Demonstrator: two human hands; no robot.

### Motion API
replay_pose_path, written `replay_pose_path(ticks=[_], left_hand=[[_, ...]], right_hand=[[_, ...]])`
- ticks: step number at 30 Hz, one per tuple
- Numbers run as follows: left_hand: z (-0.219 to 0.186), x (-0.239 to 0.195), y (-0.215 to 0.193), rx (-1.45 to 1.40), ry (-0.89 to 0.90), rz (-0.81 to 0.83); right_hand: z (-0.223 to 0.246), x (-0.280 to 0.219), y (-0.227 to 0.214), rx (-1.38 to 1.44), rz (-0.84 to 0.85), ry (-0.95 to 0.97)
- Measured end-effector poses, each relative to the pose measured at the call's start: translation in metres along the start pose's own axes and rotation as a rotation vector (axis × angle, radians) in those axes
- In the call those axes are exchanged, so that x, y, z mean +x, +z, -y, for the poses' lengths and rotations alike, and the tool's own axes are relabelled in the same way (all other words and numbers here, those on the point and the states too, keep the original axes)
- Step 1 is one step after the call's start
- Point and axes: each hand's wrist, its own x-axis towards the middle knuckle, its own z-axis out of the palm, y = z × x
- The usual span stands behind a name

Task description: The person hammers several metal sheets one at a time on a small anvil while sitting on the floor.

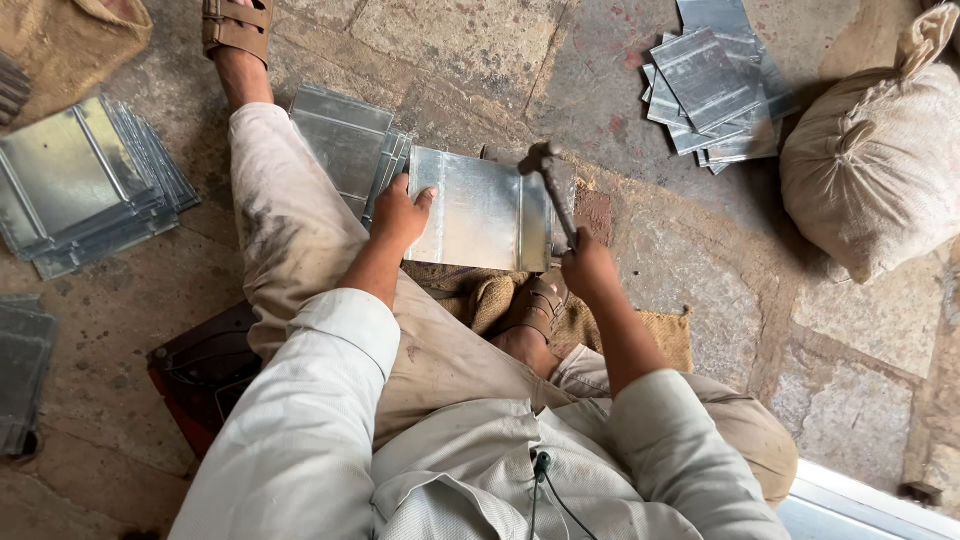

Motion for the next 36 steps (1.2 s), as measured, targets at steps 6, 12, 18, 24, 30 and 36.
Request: replay_pose_path(ticks=[6, 12, 18, 24, 30, 36], left_hand=[[0.011, 0.008, 0.009, -0.156, 0.026, -0.004], [0.004, 0.005, 0.006, -0.208, 0.005, 0.036], [-0.02, 0.003, -0.009, -0.176, 0.077, -0.036], [-0.038, -0.006, -0.024, -0.197, 0.014, 0.022], [-0.033, -0.004, -0.021, -0.166, 0.019, 0.022], [-0.02, 0.0, -0.013, -0.24, 0.024, 0.062]], right_hand=[[-0.041, -0.033, 0.006, 0.523, 0.081, 0.166], [-0.017, -0.07, -0.025, 1.101, 0.233, 0.53], [0.0, -0.078, -0.077, 0.545, -0.32, -0.066], [0.007, -0.064, -0.069, 0.303, -0.639, -0.3], [0.009, -0.064, -0.028, 0.021, -0.209, -0.038], [0.012, -0.075, -0.027, 0.14, -0.24, 0.035]])
